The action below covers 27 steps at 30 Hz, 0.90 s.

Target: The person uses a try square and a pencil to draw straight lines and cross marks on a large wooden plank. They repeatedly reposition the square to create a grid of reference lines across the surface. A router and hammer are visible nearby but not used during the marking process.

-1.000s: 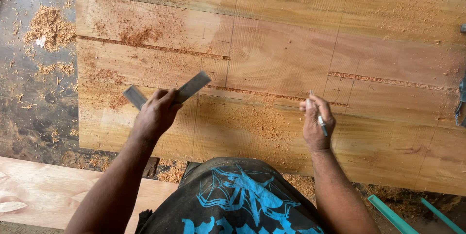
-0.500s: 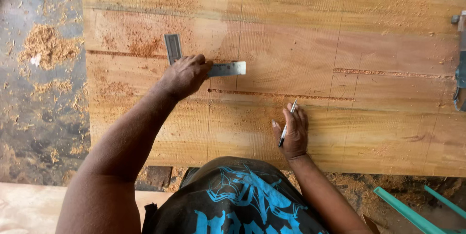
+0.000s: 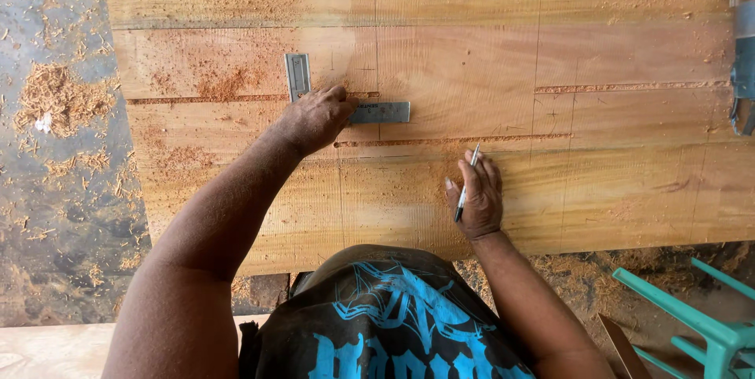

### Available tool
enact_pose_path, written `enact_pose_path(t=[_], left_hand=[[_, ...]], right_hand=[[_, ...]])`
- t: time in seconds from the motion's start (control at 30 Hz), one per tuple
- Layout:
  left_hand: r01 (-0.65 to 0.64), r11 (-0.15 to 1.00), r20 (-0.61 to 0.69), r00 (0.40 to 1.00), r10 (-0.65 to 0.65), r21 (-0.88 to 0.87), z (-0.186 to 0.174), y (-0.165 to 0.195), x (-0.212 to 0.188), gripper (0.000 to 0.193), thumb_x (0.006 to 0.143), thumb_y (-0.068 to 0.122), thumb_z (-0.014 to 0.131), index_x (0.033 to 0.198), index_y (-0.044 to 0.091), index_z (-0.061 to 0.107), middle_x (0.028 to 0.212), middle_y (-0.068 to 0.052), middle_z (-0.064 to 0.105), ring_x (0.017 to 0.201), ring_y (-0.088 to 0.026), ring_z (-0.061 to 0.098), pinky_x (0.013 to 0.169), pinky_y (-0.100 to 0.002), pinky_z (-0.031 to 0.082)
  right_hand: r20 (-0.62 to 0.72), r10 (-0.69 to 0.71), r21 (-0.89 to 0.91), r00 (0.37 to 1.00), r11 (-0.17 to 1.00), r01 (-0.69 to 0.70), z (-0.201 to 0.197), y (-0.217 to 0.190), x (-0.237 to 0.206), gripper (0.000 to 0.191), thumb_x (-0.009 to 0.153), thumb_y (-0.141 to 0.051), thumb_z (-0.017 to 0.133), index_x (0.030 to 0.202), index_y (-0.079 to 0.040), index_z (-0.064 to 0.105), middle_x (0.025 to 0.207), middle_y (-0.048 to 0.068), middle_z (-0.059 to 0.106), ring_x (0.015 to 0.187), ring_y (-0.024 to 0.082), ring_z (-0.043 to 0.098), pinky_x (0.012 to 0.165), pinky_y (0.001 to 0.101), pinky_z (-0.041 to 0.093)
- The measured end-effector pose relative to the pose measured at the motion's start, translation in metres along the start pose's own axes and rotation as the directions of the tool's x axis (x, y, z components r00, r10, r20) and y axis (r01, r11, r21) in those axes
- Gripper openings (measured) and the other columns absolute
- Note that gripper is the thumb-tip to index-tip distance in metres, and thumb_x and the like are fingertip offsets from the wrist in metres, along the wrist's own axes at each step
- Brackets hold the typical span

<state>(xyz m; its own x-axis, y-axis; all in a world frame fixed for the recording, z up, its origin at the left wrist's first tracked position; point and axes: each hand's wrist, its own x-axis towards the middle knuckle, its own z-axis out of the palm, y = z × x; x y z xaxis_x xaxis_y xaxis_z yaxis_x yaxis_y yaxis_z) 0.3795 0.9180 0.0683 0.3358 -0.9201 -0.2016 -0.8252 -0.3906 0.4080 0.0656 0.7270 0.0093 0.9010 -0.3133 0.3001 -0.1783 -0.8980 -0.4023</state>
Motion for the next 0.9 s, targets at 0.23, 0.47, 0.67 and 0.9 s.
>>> enact_pose_path(t=[0.23, 0.47, 0.67, 0.9], left_hand=[[0.039, 0.999, 0.036, 0.999, -0.038, -0.031, -0.0007, -0.0017, 0.0015, 0.028, 0.1, 0.019, 0.061, 0.127, 0.015, 0.068, 0.11, -0.012, 0.064, 0.098, -0.031, 0.068, 0.083, -0.045, 0.058], [0.051, 0.998, 0.064, 0.997, -0.049, -0.031, 0.004, -0.0048, 0.0018, 0.032, 0.099, 0.019, 0.065, 0.13, 0.017, 0.068, 0.112, -0.01, 0.065, 0.097, -0.028, 0.068, 0.081, -0.041, 0.061], [0.016, 1.0, 0.078, 0.997, -0.015, -0.007, 0.0081, -0.0087, 0.0014, 0.033, 0.098, 0.02, 0.067, 0.13, 0.016, 0.068, 0.11, -0.01, 0.065, 0.097, -0.026, 0.068, 0.08, -0.038, 0.062], [0.031, 0.999, 0.097, 0.995, -0.03, -0.016, 0.0065, -0.0072, 0.0022, 0.036, 0.096, 0.019, 0.068, 0.132, 0.015, 0.067, 0.112, -0.011, 0.064, 0.097, -0.027, 0.068, 0.08, -0.038, 0.061]], right_hand=[[0.004, 0.013, -0.007, 1.0, 1.0, -0.013, -0.002, -0.0025, 0.0022, 0.053, 0.092, -0.015, 0.076, 0.137, -0.001, 0.053, 0.142, 0.021, 0.06, 0.137, 0.041, 0.053, 0.118, 0.0529, 0.04], [0.027, 0.018, -0.026, 0.999, 1.0, -0.017, 0.0006, -0.0001, 0.0014, 0.053, 0.096, -0.017, 0.074, 0.141, -0.002, 0.05, 0.142, 0.021, 0.059, 0.139, 0.039, 0.051, 0.121, 0.0522, 0.038], [0.041, 0.042, -0.025, 0.998, 0.999, -0.041, 0.0018, 0.0018, -0.0016, 0.052, 0.096, -0.018, 0.073, 0.139, -0.003, 0.05, 0.142, 0.021, 0.06, 0.14, 0.038, 0.051, 0.121, 0.0516, 0.038], [0.028, 0.021, -0.004, 0.999, 1.0, -0.021, 0.0035, 0.0042, -0.0034, 0.051, 0.096, -0.017, 0.073, 0.139, -0.002, 0.05, 0.141, 0.022, 0.06, 0.139, 0.039, 0.051, 0.12, 0.0531, 0.037]])
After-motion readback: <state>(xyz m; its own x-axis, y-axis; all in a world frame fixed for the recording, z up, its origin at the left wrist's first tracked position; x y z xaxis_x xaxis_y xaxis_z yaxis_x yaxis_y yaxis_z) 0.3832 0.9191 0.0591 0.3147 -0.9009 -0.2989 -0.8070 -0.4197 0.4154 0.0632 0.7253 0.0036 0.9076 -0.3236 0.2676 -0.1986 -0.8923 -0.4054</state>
